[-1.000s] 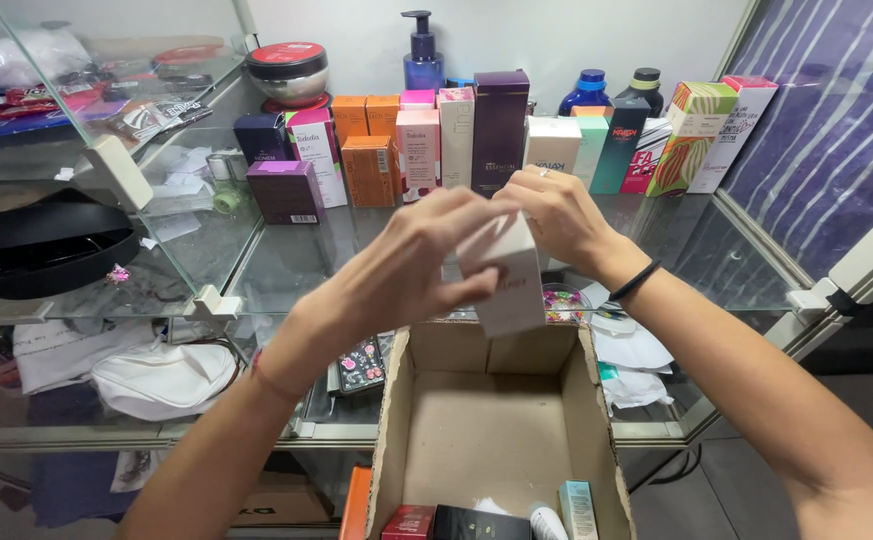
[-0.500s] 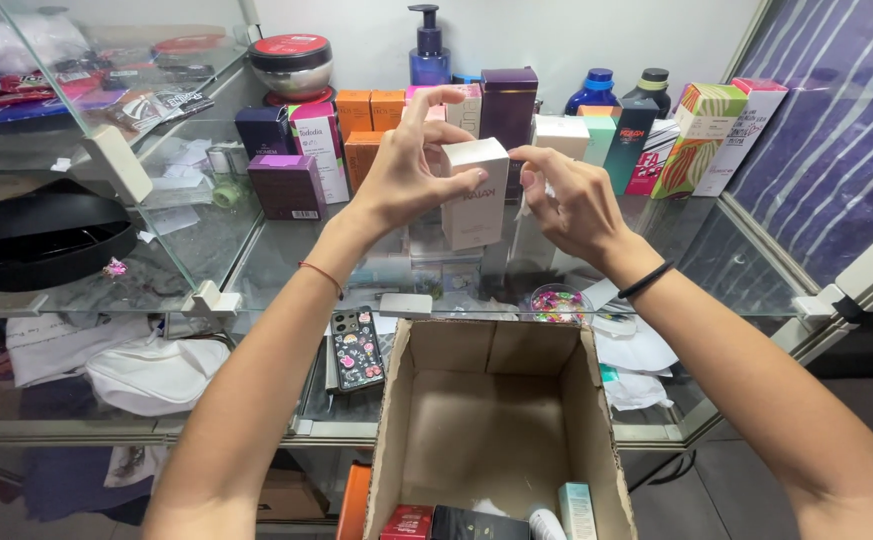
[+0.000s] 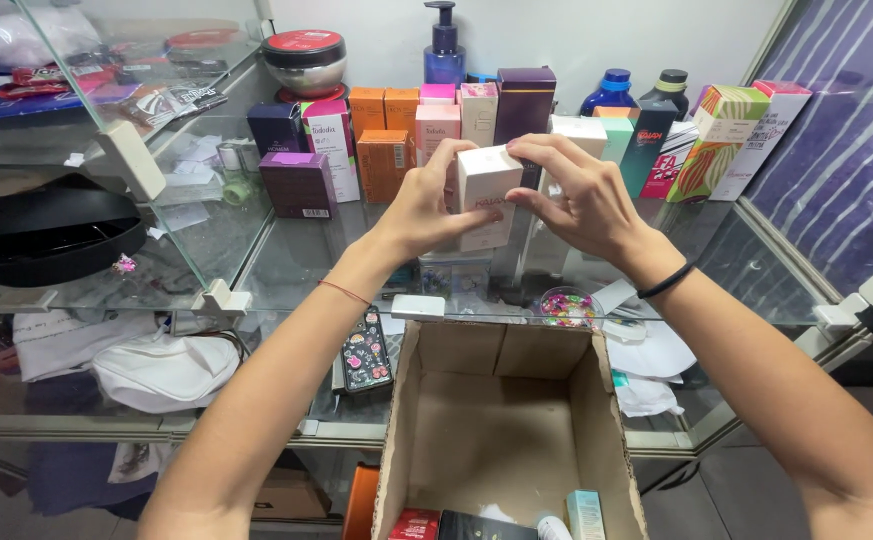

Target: The person wipes the surfaces of various cosmetic items with a white tissue, including boxes, bottles, tubes, and a jar, then places them on a glass display counter. The person handles each item one at a time, wiping multiple sides before setting it down.

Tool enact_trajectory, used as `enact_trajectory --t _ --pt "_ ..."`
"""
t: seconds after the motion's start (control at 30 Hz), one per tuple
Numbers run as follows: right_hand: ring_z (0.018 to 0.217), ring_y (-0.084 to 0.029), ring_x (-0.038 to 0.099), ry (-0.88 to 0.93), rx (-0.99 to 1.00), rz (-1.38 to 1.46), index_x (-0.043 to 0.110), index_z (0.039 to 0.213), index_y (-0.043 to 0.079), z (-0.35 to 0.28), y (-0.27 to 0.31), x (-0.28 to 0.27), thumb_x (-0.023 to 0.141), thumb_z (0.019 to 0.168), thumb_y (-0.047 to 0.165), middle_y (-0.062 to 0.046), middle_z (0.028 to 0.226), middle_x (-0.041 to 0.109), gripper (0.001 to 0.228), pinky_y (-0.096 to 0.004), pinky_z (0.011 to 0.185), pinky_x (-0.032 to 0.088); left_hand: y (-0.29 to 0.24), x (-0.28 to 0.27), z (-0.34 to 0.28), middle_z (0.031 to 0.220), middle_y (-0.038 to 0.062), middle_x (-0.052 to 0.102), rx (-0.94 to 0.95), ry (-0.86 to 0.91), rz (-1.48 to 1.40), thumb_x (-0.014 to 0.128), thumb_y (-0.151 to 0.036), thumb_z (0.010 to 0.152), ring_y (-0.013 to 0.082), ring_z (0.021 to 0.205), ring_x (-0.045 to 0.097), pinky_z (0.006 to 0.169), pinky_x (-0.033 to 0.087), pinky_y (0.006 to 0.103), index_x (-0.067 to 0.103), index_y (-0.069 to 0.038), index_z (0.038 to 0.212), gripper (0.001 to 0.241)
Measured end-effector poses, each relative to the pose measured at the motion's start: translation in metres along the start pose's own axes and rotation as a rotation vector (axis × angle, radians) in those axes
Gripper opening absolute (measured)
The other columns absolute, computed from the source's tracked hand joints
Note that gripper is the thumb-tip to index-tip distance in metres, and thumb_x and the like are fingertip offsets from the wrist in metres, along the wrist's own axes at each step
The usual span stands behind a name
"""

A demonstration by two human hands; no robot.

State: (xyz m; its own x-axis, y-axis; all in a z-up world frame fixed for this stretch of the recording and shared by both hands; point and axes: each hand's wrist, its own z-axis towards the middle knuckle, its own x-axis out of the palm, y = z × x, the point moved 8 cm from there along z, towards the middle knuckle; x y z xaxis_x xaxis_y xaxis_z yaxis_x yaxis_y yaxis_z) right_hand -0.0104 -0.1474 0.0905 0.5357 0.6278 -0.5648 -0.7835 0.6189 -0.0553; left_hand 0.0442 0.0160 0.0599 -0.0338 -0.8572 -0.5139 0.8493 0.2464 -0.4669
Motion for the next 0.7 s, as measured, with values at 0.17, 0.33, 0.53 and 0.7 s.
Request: enact_trajectory --t 0.17,0.33,0.53,0.7 --pt "0.099 -0.032 0.073 0.013 -0.085 -0.054 0.067 0.134 0.011 0.015 0.002 0.005 0.075 0.099 0.034 -0.007 0.127 0.068 0.042 -0.040 0.075 0.061 0.007 -0.002 0.004 0.104 0.015 0.073 0.084 -0.030 0.300 0.089 -0.031 0.081 0.0353 0.099 0.075 0.084 0.063 0.0482 0.045 -0.019 0.134 0.069" --pt "0.098 -0.032 0.073 0.028 -0.101 -0.086 0.067 0.134 0.011 0.004 -0.005 0.016 0.080 0.090 0.013 -0.006 0.124 0.067 0.046 -0.040 0.075 0.062 0.011 -0.001 0.005 0.099 0.010 0.070 0.121 -0.074 0.471 0.089 -0.036 0.079 0.0320 0.096 0.075 0.082 0.063 0.0452 0.047 -0.024 0.132 0.069" --pt "0.088 -0.033 0.073 0.060 -0.069 -0.031 0.063 0.125 0.011 -0.010 -0.015 0.023 0.088 0.082 0.014 -0.006 0.119 0.065 0.050 -0.040 0.068 0.062 0.001 0.006 0.002 0.091 0.000 0.072 0.294 -0.077 0.536 0.091 -0.034 0.074 0.0169 0.089 0.068 0.076 0.061 0.0311 0.059 -0.025 0.123 0.059" --pt "0.083 -0.030 0.074 0.048 -0.109 -0.006 0.054 0.114 0.011 -0.010 -0.006 0.020 0.081 0.092 0.018 -0.003 0.123 0.066 0.035 -0.036 0.063 0.060 -0.001 0.007 -0.001 0.092 -0.003 0.068 0.364 -0.138 0.626 0.088 -0.041 0.076 0.0141 0.089 0.064 0.073 0.060 0.0281 0.062 -0.024 0.122 0.056"
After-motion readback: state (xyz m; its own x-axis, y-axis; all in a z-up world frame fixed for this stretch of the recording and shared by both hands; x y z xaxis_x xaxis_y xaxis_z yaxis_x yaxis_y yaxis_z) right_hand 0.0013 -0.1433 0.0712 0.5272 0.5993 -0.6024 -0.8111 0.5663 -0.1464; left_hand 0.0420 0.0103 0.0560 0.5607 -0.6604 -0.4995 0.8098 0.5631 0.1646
